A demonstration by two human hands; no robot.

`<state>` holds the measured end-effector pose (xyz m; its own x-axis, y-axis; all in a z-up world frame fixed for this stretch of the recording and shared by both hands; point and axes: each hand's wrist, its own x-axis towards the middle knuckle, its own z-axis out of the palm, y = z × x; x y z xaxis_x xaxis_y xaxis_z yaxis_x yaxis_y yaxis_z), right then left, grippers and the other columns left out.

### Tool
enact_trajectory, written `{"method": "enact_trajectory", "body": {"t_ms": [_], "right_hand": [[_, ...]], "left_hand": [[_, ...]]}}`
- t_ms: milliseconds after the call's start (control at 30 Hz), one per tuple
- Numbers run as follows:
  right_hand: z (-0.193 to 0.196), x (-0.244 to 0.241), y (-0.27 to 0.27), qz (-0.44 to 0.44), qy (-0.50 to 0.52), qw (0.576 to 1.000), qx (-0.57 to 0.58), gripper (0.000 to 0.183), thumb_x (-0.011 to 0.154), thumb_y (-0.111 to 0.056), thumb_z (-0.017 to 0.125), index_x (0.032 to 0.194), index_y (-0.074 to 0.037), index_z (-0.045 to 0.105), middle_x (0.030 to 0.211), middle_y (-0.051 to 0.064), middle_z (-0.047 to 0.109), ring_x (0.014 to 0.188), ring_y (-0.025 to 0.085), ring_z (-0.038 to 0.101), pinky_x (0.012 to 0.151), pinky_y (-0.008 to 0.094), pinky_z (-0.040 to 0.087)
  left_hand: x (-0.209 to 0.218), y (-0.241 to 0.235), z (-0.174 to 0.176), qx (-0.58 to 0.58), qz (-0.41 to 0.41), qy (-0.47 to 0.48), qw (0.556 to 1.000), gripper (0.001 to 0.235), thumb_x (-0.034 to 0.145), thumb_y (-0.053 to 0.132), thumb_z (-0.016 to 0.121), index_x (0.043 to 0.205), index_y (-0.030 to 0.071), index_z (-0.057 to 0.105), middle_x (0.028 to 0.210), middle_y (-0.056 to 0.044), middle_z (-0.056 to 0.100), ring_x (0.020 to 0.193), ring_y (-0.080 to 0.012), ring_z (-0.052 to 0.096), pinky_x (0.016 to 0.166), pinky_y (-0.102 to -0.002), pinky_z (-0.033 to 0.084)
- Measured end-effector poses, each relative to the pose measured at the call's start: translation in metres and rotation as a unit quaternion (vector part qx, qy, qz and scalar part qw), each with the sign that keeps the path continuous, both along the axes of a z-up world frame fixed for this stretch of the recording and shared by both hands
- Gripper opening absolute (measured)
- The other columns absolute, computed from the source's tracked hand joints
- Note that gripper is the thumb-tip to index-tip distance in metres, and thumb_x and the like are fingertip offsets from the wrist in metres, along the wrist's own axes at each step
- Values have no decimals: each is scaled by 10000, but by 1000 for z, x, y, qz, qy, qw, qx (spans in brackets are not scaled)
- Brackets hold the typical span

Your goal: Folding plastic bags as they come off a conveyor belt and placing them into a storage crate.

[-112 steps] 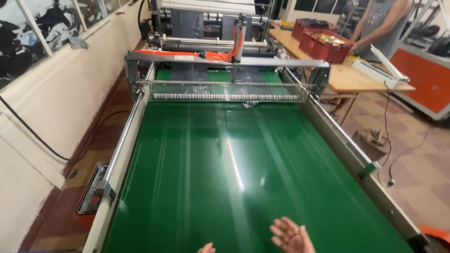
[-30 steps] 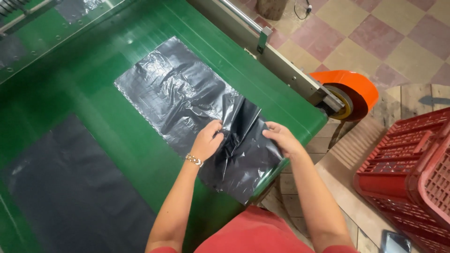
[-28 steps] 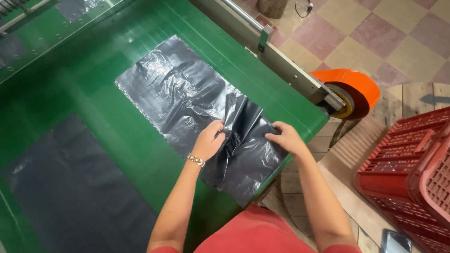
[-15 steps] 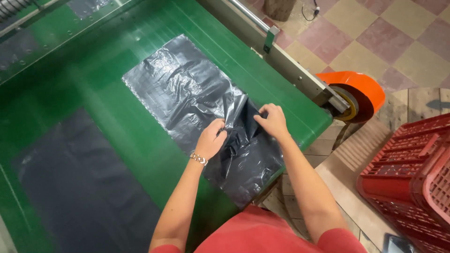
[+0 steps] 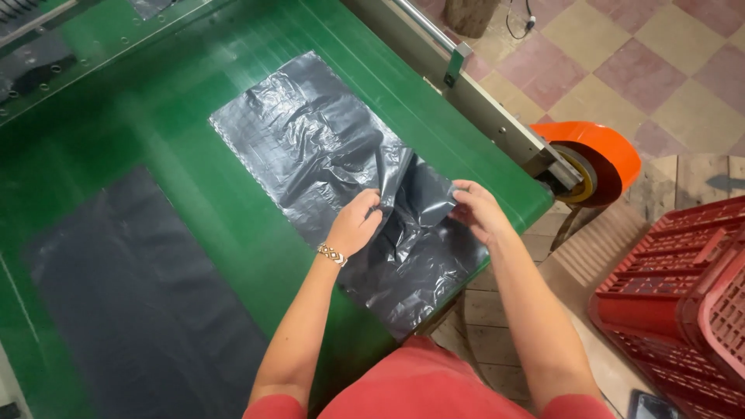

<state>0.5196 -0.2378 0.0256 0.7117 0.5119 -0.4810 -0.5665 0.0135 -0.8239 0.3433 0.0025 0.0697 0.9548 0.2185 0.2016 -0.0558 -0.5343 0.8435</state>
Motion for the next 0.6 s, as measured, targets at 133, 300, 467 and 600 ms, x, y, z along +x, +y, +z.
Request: {"method": "enact_trajectory", "body": {"t_ms": [133, 300, 467, 600], "right_hand": [[-15, -30, 11, -43, 32, 997, 51, 617, 886, -217, 751, 1365, -3, 426, 878, 90, 526, 705, 265, 695, 690, 520, 626], [-21, -69, 15, -27, 90, 996, -3, 444, 925, -87, 684, 1177, 130, 391, 793, 242, 614, 595, 392, 717, 479, 488, 616], [3, -50, -44, 160, -89, 946, -268, 336, 912, -166, 654, 1143, 71, 603, 949, 298, 730, 733, 314, 755, 584, 411, 612], [-7, -13, -35, 85, -383, 760, -518, 298, 978, -482, 576, 1123, -249, 691, 1019, 68, 732, 1016, 318, 700, 843, 491, 569]], "left_hand": [[8, 10, -9, -3, 7, -7, 1000, 75, 922, 135, 585, 967, 75, 576, 1187, -153, 663, 1133, -356, 628, 970, -456, 508], [19, -2, -9, 92, -57, 12, 994, 120, 903, 212, 597, 966, 111, 610, 1190, -143, 669, 1193, -332, 602, 1032, -488, 479], [2, -33, -24, 178, -49, 103, 977, 333, 952, 531, 540, 1148, 261, 560, 1445, 28, 540, 1445, -242, 378, 1109, -685, 306], [-12, -50, -4, 291, 48, 159, 942, 533, 973, 465, 517, 1413, 170, 459, 1579, -98, 373, 1509, -352, 203, 1104, -762, 197]]}}
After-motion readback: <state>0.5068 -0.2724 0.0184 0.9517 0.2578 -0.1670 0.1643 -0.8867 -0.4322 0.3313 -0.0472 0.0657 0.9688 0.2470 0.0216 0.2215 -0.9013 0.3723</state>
